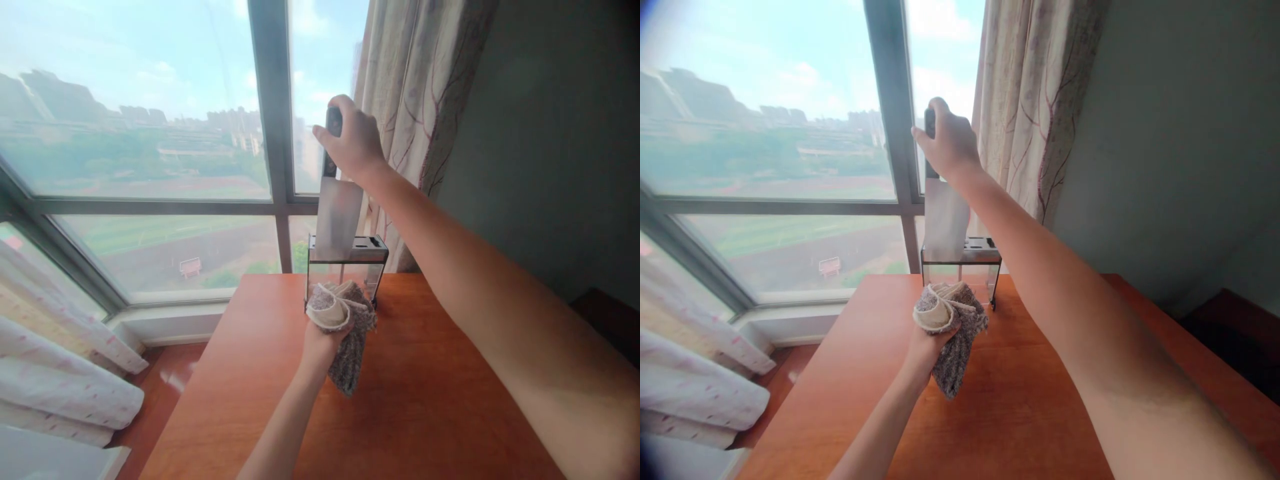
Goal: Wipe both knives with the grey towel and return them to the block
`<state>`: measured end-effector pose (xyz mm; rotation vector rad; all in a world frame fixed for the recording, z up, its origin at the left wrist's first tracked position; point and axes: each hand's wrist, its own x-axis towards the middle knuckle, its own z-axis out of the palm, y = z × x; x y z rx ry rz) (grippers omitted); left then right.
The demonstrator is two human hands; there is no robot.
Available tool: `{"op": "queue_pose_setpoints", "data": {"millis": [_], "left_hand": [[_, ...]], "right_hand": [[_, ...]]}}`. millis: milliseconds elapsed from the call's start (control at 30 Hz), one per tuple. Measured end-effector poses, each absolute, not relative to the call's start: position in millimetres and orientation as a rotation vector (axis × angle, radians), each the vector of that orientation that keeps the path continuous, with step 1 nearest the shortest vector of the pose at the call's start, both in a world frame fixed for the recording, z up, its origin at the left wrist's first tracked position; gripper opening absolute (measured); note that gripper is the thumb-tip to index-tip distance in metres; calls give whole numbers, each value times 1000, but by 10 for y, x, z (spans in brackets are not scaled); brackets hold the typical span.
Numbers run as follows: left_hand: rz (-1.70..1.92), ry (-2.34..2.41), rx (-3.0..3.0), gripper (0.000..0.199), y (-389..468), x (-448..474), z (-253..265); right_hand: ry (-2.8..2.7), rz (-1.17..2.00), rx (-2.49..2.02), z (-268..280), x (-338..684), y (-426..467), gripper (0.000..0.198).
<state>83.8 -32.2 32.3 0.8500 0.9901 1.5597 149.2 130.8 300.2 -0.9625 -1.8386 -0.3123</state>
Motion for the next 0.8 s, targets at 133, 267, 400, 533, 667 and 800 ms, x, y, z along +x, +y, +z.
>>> {"op": "queue_pose_setpoints", "data": {"millis": [133, 267, 400, 533, 667, 800], "left_hand": [[1529, 955, 824, 57, -333, 811, 309], [1487, 997, 813, 58, -334, 805, 281], [1493, 1032, 766, 58, -343, 819, 261], [1462, 1035, 693, 58, -337, 813, 234], [1452, 1019, 679, 59, -328, 805, 228], [1459, 1013, 707, 59, -328, 803, 233]], "right_hand": [[-1795, -401, -949, 3094, 1443, 1358, 33], [-1790, -426, -974, 3076, 1419, 1415, 35], [-1799, -404, -973, 3015, 1401, 1486, 36], [-1844, -394, -993, 2939, 1367, 1533, 39], [-1908, -365, -1032, 2844, 1324, 1530, 40], [-1930, -335, -1052, 2705, 1293, 1510, 38]]}}
